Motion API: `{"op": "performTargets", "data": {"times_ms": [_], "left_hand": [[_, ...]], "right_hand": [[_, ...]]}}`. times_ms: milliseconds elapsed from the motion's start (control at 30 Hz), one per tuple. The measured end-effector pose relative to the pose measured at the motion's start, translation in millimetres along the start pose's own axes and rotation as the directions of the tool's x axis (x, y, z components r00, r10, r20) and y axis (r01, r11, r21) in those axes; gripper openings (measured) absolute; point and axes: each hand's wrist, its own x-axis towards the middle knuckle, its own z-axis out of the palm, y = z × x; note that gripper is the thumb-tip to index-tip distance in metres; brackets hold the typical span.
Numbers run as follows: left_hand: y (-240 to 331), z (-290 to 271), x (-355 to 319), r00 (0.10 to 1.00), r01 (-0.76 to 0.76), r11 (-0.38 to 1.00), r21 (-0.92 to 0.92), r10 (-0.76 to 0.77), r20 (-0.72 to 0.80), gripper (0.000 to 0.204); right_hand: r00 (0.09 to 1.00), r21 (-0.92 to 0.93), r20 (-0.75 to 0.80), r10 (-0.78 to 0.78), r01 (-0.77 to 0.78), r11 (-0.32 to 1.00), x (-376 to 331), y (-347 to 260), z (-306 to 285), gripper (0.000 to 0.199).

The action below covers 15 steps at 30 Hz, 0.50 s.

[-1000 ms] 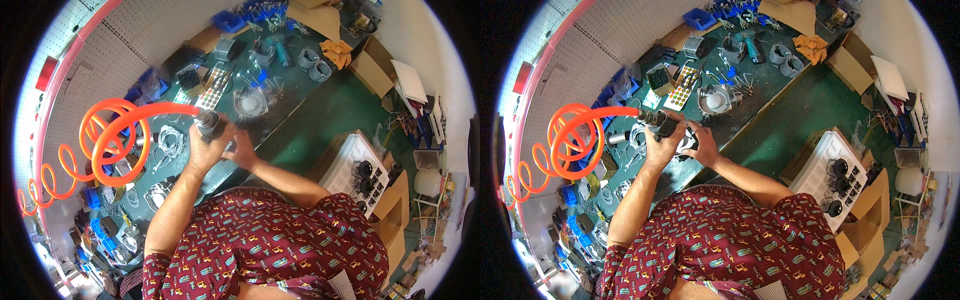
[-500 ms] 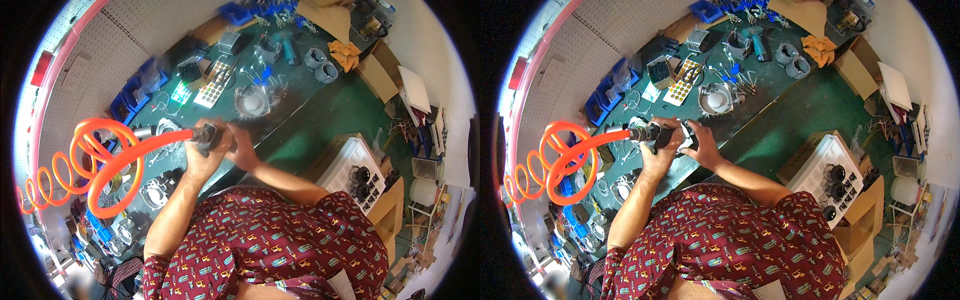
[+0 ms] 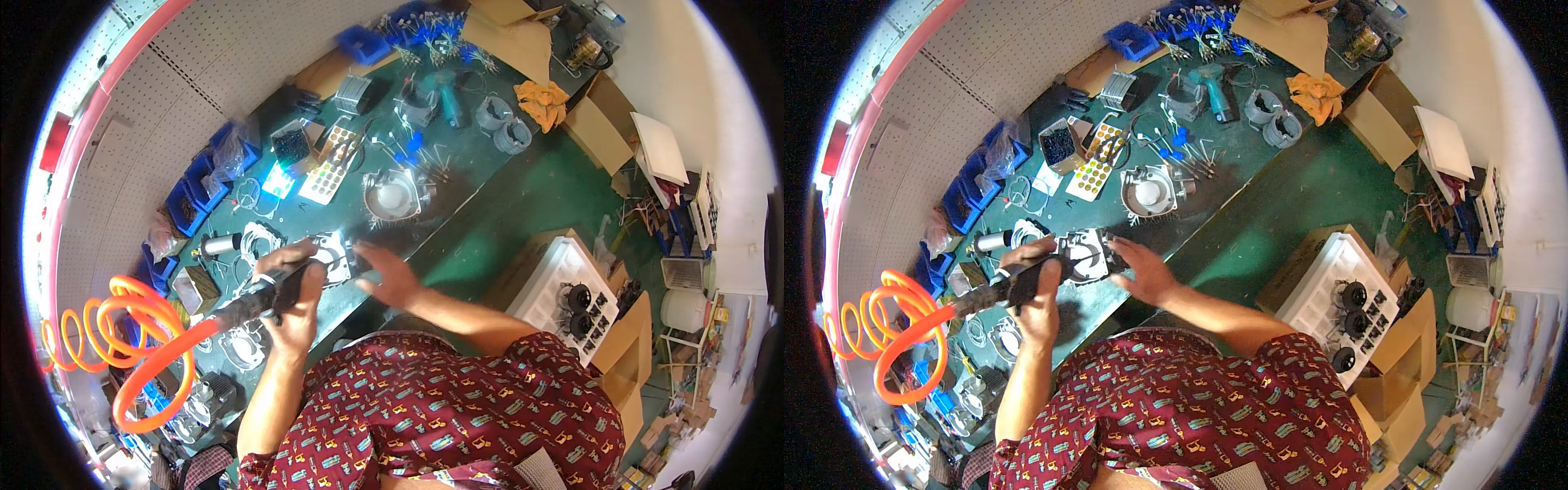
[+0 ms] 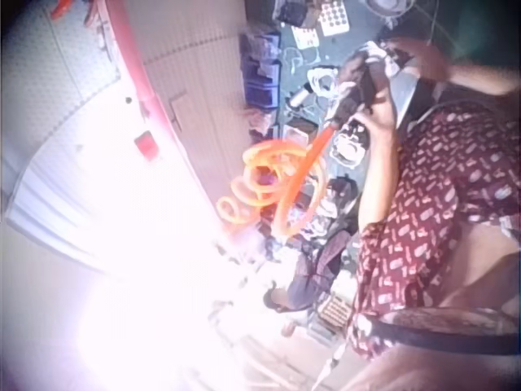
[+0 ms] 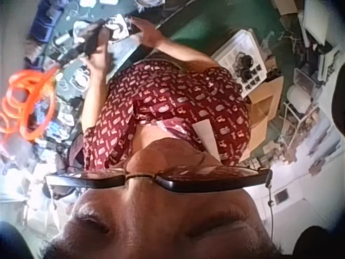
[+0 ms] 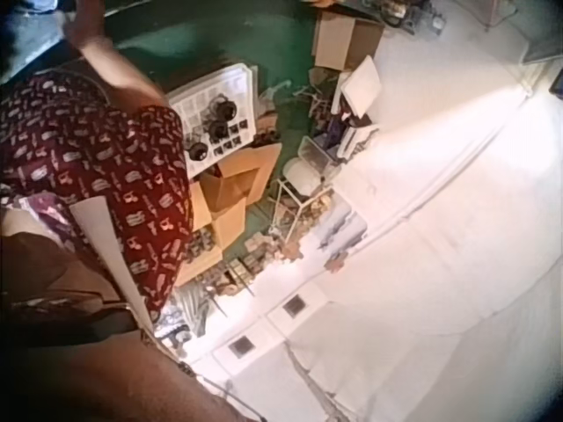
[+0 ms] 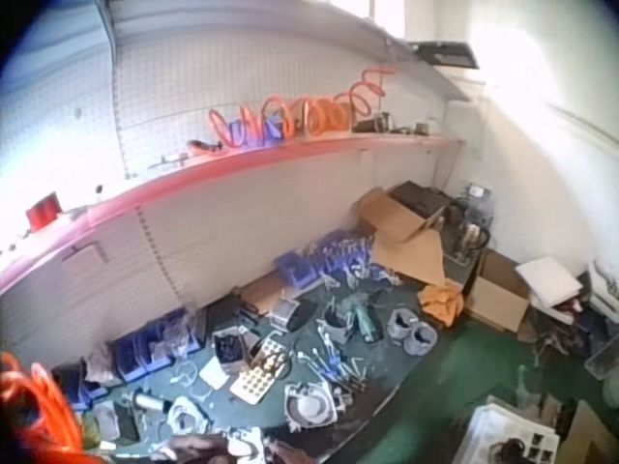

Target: The person assembles small electronic components on a workbench using a pneumatic screwdriver and a cordless drill. They handle multiple metal housings, fasteners, and wires, tightening screws and positioning parts one at a time.

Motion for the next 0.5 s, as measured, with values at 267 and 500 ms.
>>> {"op": "performTargets", "data": {"times_ms": [267, 500], "left_hand": [[21.4, -34.5, -7.7, 0.997, 0.007, 0.993, 0.117, 0.003, -0.083, 0.032], [31.8, -50.1, -41.9, 0.983, 0.046, 0.990, 0.131, -0.021, -0.182, 0.027]], "right_hand": [[0.804, -0.401, 0.550, -0.224, 0.490, 0.774, 125.3, 36.5, -144.7, 0.006], [0.438, -0.386, 0.893, 0.103, 0.627, 0.677, 172.0, 21.7, -110.3, 0.021]]}}
